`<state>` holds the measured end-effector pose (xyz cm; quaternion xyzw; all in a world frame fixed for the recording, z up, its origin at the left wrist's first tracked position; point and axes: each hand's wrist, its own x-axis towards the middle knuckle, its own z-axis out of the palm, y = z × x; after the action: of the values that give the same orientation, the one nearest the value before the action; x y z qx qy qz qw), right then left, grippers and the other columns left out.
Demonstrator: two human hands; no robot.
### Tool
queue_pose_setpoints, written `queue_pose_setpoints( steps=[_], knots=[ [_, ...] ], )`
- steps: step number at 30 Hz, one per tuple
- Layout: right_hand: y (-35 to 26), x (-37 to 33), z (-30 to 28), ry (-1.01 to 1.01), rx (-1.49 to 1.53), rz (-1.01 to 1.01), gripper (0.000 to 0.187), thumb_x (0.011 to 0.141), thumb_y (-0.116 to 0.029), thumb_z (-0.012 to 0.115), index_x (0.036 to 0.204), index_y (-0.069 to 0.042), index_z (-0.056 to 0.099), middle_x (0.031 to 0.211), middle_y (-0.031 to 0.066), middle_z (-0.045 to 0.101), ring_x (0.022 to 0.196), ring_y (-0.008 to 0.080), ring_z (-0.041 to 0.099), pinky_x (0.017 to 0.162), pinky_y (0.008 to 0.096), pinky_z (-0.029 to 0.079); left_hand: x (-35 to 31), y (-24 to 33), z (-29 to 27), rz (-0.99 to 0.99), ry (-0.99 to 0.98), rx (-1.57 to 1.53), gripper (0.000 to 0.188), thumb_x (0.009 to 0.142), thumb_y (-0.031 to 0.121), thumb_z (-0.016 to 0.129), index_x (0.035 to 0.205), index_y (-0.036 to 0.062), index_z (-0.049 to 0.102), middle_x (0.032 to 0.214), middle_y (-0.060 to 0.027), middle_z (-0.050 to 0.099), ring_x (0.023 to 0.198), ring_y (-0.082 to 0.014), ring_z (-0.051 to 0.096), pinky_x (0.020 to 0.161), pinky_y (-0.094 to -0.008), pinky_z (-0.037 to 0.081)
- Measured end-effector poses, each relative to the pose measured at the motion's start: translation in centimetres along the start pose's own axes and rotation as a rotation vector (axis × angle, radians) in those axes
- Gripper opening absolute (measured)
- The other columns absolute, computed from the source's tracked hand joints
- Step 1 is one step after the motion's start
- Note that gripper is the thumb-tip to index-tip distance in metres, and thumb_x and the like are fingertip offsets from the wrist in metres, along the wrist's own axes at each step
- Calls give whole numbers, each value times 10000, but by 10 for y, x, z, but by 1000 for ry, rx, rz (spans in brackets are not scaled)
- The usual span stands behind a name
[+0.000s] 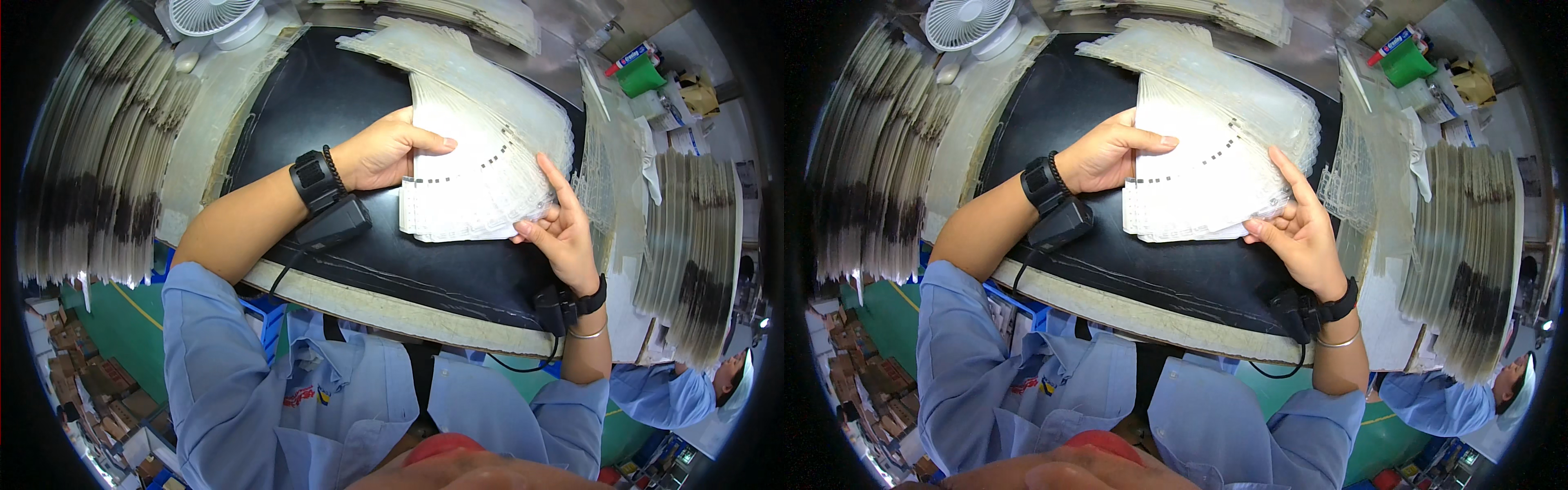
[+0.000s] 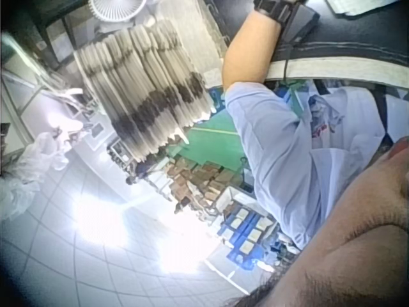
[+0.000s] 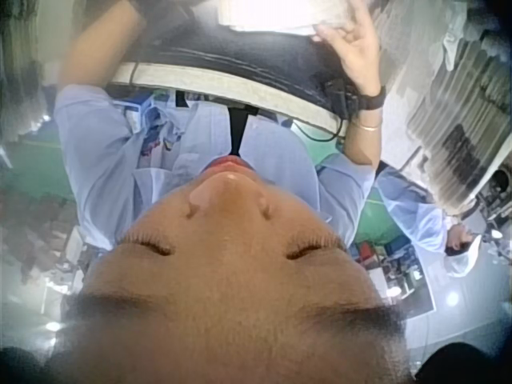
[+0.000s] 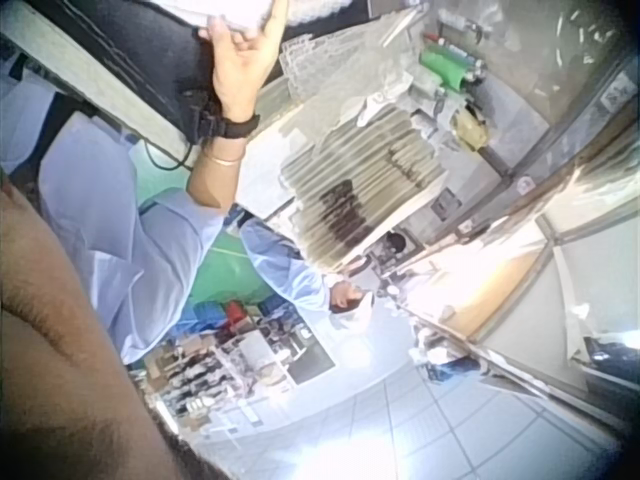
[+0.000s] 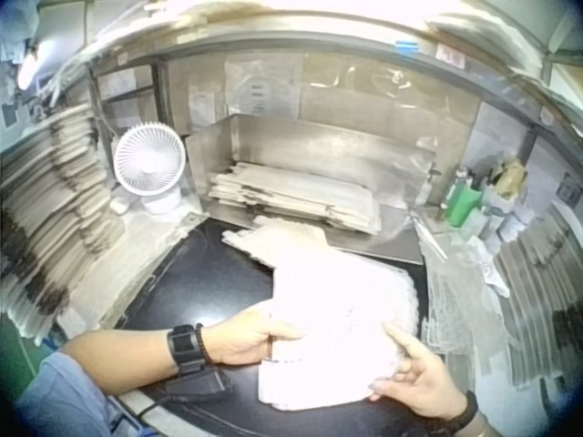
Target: The recorder is sorting, inspecting, and organizing stacks of transparent plastic component holders, possibly for LED or electrical assembly.
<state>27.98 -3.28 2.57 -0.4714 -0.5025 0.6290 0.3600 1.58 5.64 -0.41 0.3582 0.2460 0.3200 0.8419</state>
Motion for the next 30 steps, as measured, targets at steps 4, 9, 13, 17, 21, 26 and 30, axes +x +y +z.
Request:
queue_pose_setpoints(
  steps=[4, 9, 13, 17, 21, 26, 30],
  knots=[
    [5, 4, 7, 40, -42, -183, 830, 799, 107, 654, 1474, -13, 187, 1218, 211, 549, 942, 166, 634, 773, 266, 558, 1, -1, 3, 9, -18, -2, 411, 889, 68, 616, 1269, 5, 472, 1165, -101, 613, 1047, -176, 626, 908, -325, 521],
    [0, 0, -2, 36, -44, -86, 822, 802, 97, 660, 1472, -9, 196, 1199, 213, 560, 936, 157, 630, 770, 258, 556, 0, -1, 4, 27, -7, 7, 427, 888, 69, 623, 1278, 16, 460, 1165, -103, 611, 1049, -174, 625, 889, -311, 532],
    [1, 0, -2, 35, -16, -81, 799, 810, 88, 659, 1466, -1, 212, 1170, 204, 578, 902, 149, 635, 755, 254, 554, -1, 0, 7, 31, 8, 48, 418, 891, 89, 630, 1271, 27, 468, 1159, -103, 613, 1052, -170, 625, 876, -299, 540],
    [5, 2, 15, 95, -21, -212, 763, 825, 81, 646, 1461, 6, 229, 1101, 183, 611, 855, 133, 635, 730, 240, 549, -1, 1, 8, 32, 10, 65, 420, 890, 116, 641, 1265, 27, 473, 1147, -105, 618, 1046, -169, 628, 859, -290, 546],
    [3, 0, 1, 18, -73, -133, 754, 826, 77, 647, 1457, 7, 240, 1085, 174, 619, 866, 129, 632, 732, 238, 548, -3, 3, 6, 10, 34, 59, 442, 881, 96, 644, 1275, 18, 461, 1151, -111, 617, 1039, -172, 632, 862, -298, 547],
    [4, 0, -1, 25, -54, -122, 731, 821, 82, 650, 1444, 11, 275, 1086, 164, 617, 868, 124, 629, 739, 241, 547, 1, 0, 2, 12, -10, 10, 462, 868, 38, 628, 1291, 13, 445, 1157, -115, 616, 1035, -168, 633, 885, -307, 535],
    [1, 1, 12, 93, -27, -194, 719, 826, 82, 645, 1442, 14, 280, 1081, 158, 617, 854, 117, 625, 733, 239, 547, 2, -2, 1, 14, -17, 6, 460, 873, 34, 626, 1294, 15, 442, 1153, -110, 619, 1031, -163, 633, 889, -305, 533]
  ],
)
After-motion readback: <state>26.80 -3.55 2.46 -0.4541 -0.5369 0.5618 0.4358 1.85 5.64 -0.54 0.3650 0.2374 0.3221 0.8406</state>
